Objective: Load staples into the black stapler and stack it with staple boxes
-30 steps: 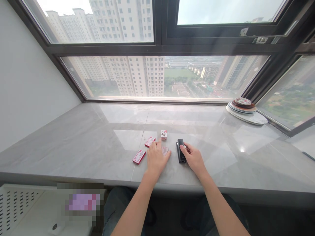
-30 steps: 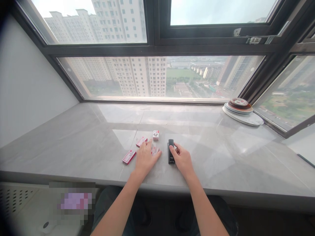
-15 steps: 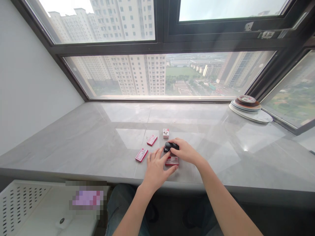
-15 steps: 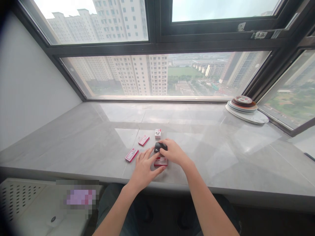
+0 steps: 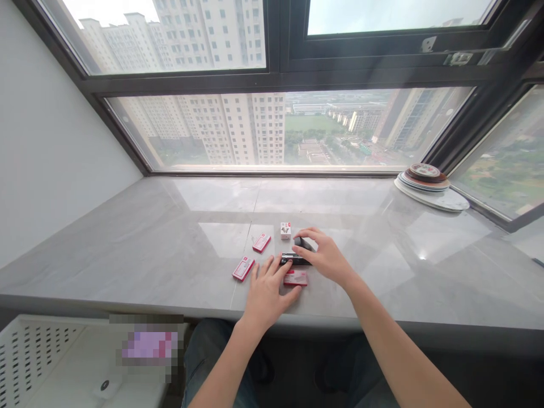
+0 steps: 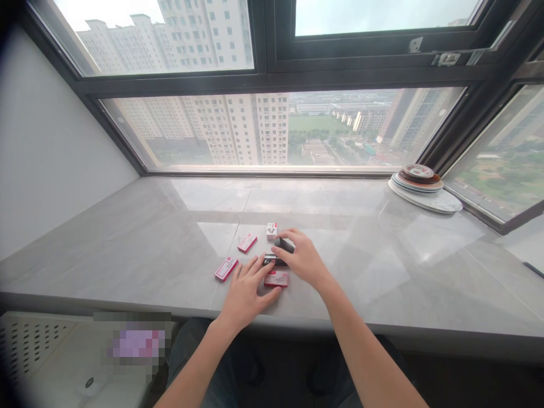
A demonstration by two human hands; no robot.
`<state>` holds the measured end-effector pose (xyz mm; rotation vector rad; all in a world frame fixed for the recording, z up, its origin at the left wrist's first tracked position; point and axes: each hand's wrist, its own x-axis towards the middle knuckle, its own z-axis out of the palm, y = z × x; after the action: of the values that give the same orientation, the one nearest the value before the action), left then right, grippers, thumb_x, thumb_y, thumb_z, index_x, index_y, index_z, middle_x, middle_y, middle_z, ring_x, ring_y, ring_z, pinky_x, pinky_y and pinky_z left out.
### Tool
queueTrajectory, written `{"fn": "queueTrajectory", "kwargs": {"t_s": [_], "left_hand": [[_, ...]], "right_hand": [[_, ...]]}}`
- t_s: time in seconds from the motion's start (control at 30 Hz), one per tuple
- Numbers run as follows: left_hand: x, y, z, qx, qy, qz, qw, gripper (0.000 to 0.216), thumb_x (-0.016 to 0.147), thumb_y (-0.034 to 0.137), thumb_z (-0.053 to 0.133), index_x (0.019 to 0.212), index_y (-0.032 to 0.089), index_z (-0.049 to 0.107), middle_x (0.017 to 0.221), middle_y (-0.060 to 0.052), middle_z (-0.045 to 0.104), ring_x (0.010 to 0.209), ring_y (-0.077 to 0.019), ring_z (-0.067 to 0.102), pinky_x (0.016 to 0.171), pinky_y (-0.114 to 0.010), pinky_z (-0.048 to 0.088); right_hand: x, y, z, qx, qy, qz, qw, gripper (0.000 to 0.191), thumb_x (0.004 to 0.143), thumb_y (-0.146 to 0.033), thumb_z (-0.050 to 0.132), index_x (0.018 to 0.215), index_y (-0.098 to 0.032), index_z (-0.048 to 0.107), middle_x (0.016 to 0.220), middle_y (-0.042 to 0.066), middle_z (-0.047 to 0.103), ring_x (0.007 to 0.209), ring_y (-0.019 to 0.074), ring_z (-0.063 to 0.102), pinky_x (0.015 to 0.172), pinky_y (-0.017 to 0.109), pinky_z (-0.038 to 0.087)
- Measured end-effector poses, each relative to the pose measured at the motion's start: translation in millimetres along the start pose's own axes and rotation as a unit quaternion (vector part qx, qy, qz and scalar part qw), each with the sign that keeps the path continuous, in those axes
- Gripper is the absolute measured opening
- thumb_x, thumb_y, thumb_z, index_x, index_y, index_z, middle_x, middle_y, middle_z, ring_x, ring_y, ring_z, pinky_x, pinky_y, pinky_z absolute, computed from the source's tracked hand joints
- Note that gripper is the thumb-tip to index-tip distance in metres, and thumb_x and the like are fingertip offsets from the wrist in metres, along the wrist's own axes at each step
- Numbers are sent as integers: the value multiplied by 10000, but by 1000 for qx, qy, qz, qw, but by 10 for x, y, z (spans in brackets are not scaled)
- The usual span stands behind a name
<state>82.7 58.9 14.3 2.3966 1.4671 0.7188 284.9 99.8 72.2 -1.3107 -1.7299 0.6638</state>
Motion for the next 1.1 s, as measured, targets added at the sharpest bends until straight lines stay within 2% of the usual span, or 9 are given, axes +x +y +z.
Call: {"fn": "queueTrajectory", "kwargs": {"t_s": [0.13,0.27,0.47,0.57,0.67,0.77,0.87,0.97,1.1], "left_hand": [[-6,-9,-3,5,0,-5,1000,596,900,467,708,1468,425,535,1605,-14,458,1510,-314,356,1243,-589,232],[-15,-9,-25,5,-4,-1,1000,598,912,451,691,1485,424,522,1595,-18,472,1511,-306,352,1249,-581,226],[-29,-43,-52,-25,-22,3,999,618,923,363,660,1512,414,481,1621,-24,434,1510,-302,357,1266,-607,167],[-73,-92,-97,-58,-32,4,998,608,928,341,652,1509,374,473,1652,-39,366,1539,-302,307,1269,-578,203],[-118,-139,-153,-90,-25,-9,996,499,954,313,617,1443,348,521,1635,-54,339,1514,-289,342,1220,-494,345],[-108,-150,-173,-89,-21,-7,996,353,956,295,611,1307,334,608,1463,-72,470,1364,-277,489,1143,-463,427],[-51,-131,-153,-65,-17,4,998,298,898,305,689,1194,322,660,1262,-62,554,1213,-282,548,1096,-477,436],[-2,-121,-128,-59,-15,16,998,306,842,312,757,1140,325,687,1167,-40,589,1160,-282,550,1083,-479,416],[13,-153,-122,-73,-24,30,997,316,850,340,770,1158,345,702,1129,-19,623,1120,-267,563,1064,-463,408]], "right_hand": [[-114,140,-453,23,22,3,999,317,915,-503,687,1143,-289,735,1449,63,584,1357,281,528,1172,437,366],[-331,503,-811,71,31,48,996,393,910,-567,679,1185,-291,728,1510,81,546,1434,305,459,1218,501,315],[-706,931,-982,110,1,161,981,533,847,-627,742,1272,-306,714,1487,81,588,1432,345,464,1220,512,319],[-873,939,-935,127,41,187,973,645,837,-612,765,1399,-327,627,1467,64,603,1378,308,517,1143,420,420],[-1034,828,-821,123,72,252,957,601,880,-626,707,1357,-267,634,1175,78,714,930,201,689,756,287,541],[-1125,633,-576,148,-14,315,937,532,945,-656,590,1205,-197,663,837,13,663,477,73,465,450,233,331],[-1078,432,-241,202,-117,292,927,484,977,-643,537,1070,-180,642,758,-12,637,418,48,400,436,221,279],[-945,337,20,201,-120,284,930,474,964,-658,539,966,-186,590,660,-26,616,383,56,368,405,218,233],[-821,370,114,170,-138,283,934,471,939,-652,576,904,-183,599,518,-45,539,394,71,347,404,210,203]]}}
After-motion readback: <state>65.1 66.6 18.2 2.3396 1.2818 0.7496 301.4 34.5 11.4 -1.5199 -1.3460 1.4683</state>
